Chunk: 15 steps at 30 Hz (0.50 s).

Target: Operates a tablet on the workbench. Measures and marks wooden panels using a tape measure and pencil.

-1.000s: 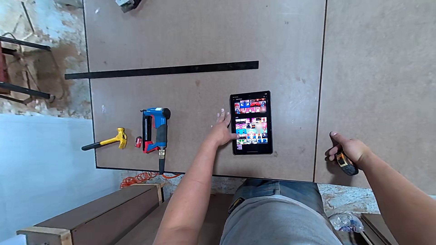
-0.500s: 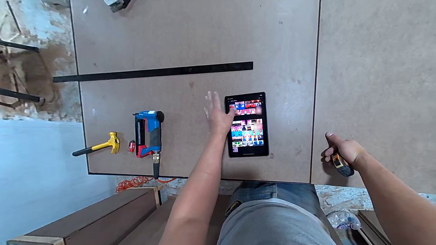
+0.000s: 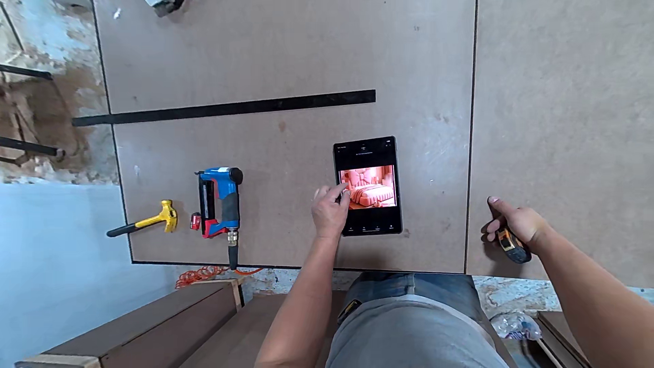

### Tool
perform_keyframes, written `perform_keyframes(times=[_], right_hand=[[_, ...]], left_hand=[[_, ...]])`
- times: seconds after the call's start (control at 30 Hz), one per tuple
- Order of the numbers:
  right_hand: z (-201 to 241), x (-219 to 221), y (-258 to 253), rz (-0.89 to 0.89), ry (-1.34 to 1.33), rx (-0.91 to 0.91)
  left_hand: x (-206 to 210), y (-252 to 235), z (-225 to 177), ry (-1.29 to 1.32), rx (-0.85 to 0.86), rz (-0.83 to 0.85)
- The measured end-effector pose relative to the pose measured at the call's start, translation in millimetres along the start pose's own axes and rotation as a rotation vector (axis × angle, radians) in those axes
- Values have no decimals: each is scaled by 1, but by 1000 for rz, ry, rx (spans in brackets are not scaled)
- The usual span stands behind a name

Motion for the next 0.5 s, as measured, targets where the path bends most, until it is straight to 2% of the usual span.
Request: perform_keyframes(times=[0.1, 0.3, 0.5], right_hand=[[0, 1, 1, 2, -21, 0], [-1, 1, 0, 16, -29, 2], [0, 1, 2, 11, -19, 8]], left_hand=[[4, -17, -10, -71, 41, 44], [17, -33, -10, -204, 35, 242], [20, -27, -2, -174, 10, 259]])
Point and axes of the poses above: each hand's wrist, its own y-axis away from the middle knuckle, its own x-axis out of the palm, z = x × y, the point moved 9 cm from there along -y, towards the middle knuckle, and after that the axes turned 11 degrees about -y, right-handed, at the moved point
